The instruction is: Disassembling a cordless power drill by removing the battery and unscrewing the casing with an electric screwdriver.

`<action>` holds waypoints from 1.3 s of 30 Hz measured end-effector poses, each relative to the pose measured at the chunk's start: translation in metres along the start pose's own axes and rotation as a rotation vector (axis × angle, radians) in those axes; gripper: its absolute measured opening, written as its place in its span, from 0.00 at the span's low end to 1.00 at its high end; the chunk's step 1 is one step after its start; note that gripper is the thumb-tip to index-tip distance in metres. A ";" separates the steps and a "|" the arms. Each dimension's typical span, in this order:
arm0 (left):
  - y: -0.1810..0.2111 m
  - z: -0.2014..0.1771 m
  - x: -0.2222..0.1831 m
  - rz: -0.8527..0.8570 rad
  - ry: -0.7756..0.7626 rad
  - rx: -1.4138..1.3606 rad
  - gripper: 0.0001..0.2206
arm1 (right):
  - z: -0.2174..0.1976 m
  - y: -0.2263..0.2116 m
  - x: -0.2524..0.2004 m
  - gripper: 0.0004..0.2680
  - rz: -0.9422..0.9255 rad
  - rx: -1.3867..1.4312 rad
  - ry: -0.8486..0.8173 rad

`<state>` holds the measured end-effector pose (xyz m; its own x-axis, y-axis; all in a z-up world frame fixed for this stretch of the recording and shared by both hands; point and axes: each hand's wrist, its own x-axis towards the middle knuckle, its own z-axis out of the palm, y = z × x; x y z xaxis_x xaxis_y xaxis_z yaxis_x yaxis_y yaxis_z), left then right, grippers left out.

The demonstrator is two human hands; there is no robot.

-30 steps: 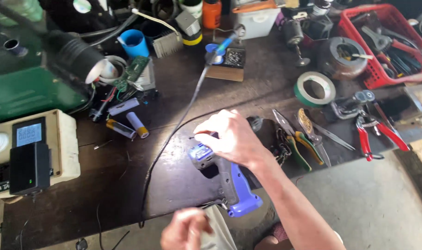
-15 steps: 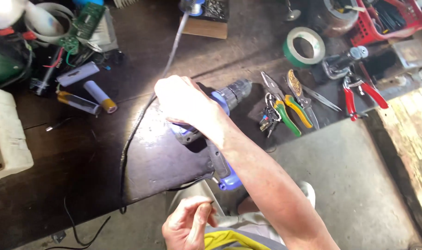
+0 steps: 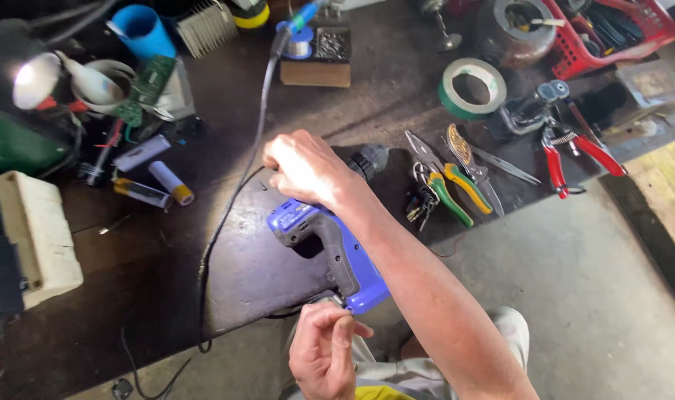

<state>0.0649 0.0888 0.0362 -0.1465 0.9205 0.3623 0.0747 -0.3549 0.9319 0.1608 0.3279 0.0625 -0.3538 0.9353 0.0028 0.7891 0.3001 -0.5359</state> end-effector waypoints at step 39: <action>-0.006 -0.017 0.002 0.268 -0.249 0.474 0.07 | -0.034 0.003 -0.239 0.06 -0.070 0.593 0.409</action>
<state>0.0471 0.0903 0.0320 0.1694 0.8398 0.5158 0.5175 -0.5212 0.6787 0.2650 0.1121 0.0886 -0.0857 0.9479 0.3069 0.3253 0.3177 -0.8906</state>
